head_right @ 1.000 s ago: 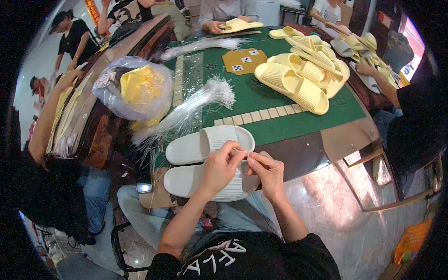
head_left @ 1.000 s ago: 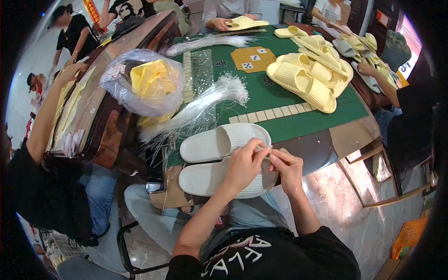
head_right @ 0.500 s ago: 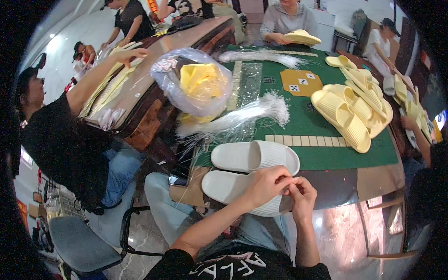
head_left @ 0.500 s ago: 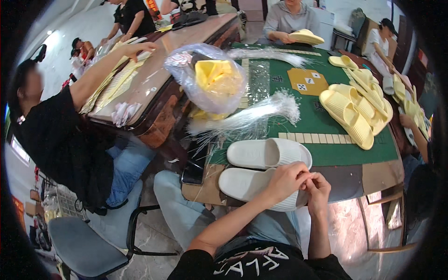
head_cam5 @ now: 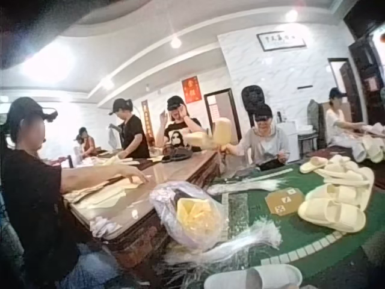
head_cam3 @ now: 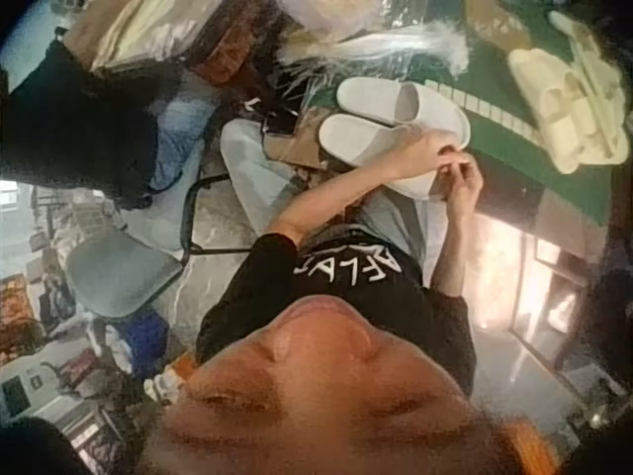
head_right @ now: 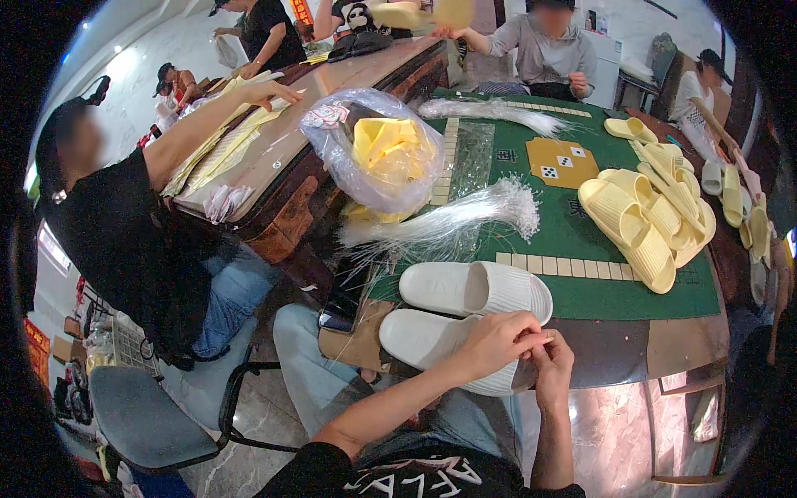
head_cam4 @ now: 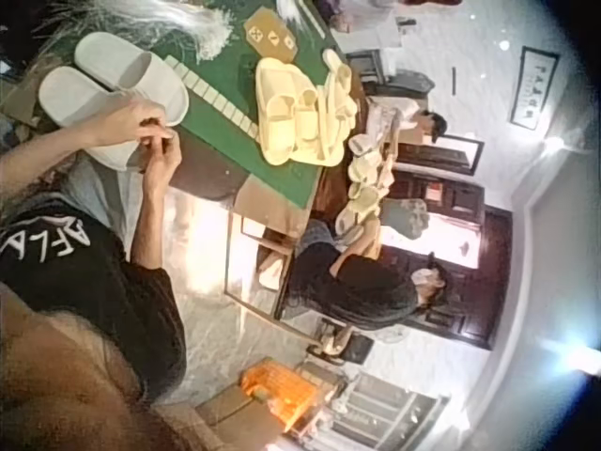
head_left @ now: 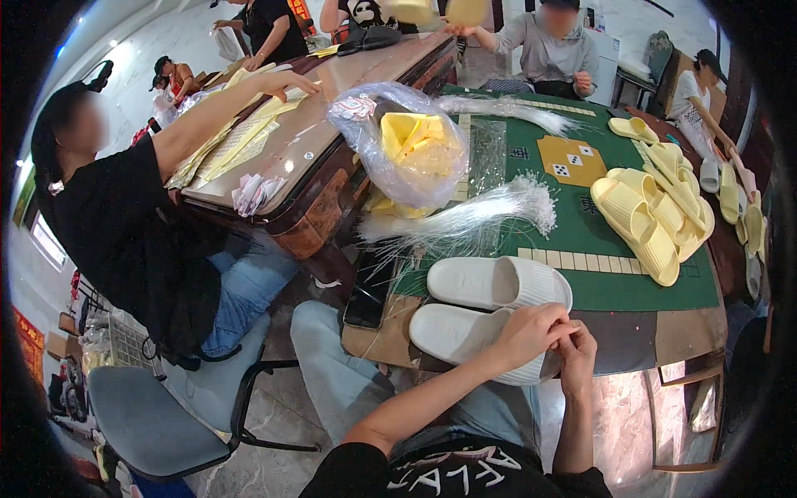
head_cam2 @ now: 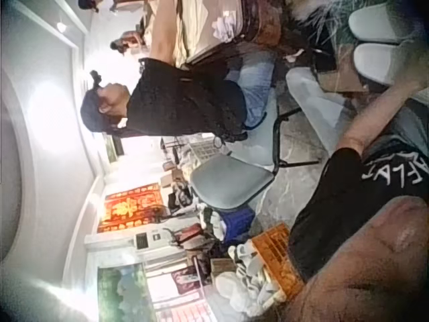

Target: The person attaches pairs of slippers together by threading plastic fasteners through them by hand.

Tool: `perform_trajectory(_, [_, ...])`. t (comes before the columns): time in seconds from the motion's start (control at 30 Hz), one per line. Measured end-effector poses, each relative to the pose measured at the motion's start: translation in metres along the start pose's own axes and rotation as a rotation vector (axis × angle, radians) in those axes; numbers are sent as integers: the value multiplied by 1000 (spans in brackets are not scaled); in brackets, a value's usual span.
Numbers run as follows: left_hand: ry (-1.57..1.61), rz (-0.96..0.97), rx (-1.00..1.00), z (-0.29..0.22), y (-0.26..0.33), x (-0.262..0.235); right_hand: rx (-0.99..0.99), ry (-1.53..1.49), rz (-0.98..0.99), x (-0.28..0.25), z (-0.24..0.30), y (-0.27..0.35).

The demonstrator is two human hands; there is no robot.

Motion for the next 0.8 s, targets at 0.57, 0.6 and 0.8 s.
perform_trajectory(0.57, [-90, -262, 116, -10, 6, -31, -82, -136, -103, -6, -5, -2])
perform_trajectory(0.6, [-154, -304, 113, -8, 10, -38, -99, -94, -156, -13, -6, -2])
perform_trajectory(0.8, [-216, -70, -69, 1, 37, -61, -183, 65, -298, -35, -13, -3])
Point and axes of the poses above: each hand's wrist, its own y-axis away from the middle knuckle, its own x-axis out of the palm, z = x × y, the point moved 3 cm from there along -y, towards the middle knuckle, and after that the axes turned 2 degrees about -x, right-handed, at the moved point
